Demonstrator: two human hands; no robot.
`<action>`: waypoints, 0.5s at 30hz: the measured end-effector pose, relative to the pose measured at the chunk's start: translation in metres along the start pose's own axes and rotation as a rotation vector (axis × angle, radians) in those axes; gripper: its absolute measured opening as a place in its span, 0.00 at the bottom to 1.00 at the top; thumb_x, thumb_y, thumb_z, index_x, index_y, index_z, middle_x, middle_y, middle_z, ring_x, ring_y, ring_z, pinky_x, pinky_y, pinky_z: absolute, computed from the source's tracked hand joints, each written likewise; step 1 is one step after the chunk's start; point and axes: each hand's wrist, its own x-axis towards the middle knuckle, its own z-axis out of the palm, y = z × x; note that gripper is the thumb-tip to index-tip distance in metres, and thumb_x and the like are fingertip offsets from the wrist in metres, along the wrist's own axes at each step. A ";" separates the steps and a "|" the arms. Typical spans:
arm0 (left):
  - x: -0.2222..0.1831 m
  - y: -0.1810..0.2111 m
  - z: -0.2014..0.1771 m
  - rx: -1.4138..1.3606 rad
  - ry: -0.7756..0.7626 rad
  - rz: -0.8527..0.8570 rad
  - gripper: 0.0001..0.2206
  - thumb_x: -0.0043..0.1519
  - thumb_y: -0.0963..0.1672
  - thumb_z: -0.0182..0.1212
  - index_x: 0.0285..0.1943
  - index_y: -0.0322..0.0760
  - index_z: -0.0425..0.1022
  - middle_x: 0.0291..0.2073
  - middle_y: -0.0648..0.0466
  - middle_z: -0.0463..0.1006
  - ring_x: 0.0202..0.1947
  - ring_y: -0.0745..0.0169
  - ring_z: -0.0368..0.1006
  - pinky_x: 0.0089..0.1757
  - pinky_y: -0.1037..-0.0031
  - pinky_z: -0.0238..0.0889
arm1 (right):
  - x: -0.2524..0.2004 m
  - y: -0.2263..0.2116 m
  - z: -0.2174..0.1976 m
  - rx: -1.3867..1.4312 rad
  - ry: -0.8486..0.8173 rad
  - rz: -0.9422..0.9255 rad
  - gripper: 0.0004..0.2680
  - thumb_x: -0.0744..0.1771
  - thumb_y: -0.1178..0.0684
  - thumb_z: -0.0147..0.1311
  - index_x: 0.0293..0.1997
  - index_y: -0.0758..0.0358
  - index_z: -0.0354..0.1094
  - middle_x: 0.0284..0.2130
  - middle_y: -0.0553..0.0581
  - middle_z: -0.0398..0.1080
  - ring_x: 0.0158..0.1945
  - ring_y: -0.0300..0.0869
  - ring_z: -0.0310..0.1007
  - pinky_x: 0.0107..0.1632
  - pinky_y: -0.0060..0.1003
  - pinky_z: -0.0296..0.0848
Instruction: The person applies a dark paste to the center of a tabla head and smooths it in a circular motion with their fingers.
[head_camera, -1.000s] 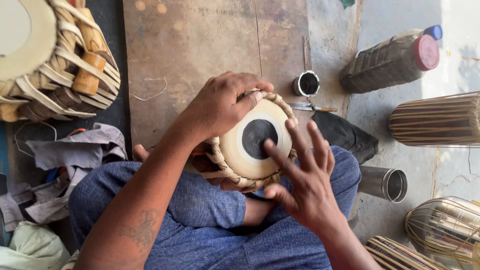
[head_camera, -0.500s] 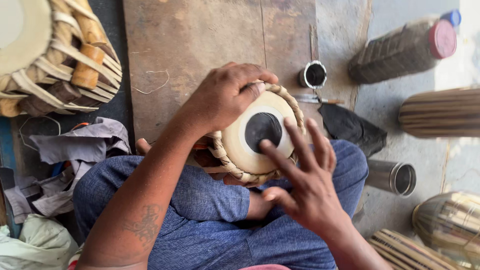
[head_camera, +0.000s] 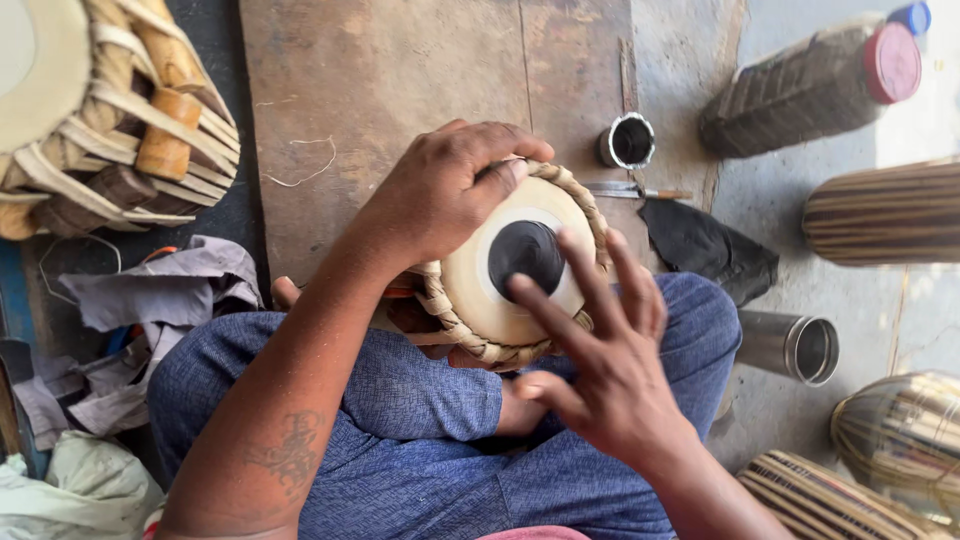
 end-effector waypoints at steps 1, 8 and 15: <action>0.000 0.001 0.000 -0.001 -0.004 -0.013 0.09 0.68 0.44 0.57 0.53 0.42 0.81 0.48 0.52 0.84 0.51 0.54 0.79 0.53 0.63 0.70 | 0.002 -0.001 0.005 0.002 -0.002 -0.023 0.27 0.67 0.25 0.40 0.70 0.42 0.65 0.77 0.61 0.46 0.79 0.63 0.35 0.74 0.62 0.38; 0.000 0.005 -0.004 0.017 0.003 -0.020 0.10 0.67 0.44 0.57 0.55 0.43 0.80 0.49 0.50 0.83 0.51 0.53 0.79 0.53 0.63 0.70 | 0.022 0.011 0.000 -0.002 0.038 0.091 0.27 0.68 0.25 0.38 0.71 0.45 0.64 0.78 0.61 0.46 0.81 0.63 0.37 0.76 0.60 0.39; 0.000 0.003 -0.001 0.030 -0.024 -0.049 0.10 0.67 0.44 0.56 0.54 0.43 0.80 0.50 0.52 0.84 0.52 0.54 0.78 0.53 0.63 0.69 | 0.005 -0.007 0.007 0.011 0.025 0.011 0.27 0.67 0.23 0.40 0.70 0.43 0.65 0.77 0.61 0.46 0.80 0.63 0.36 0.75 0.61 0.37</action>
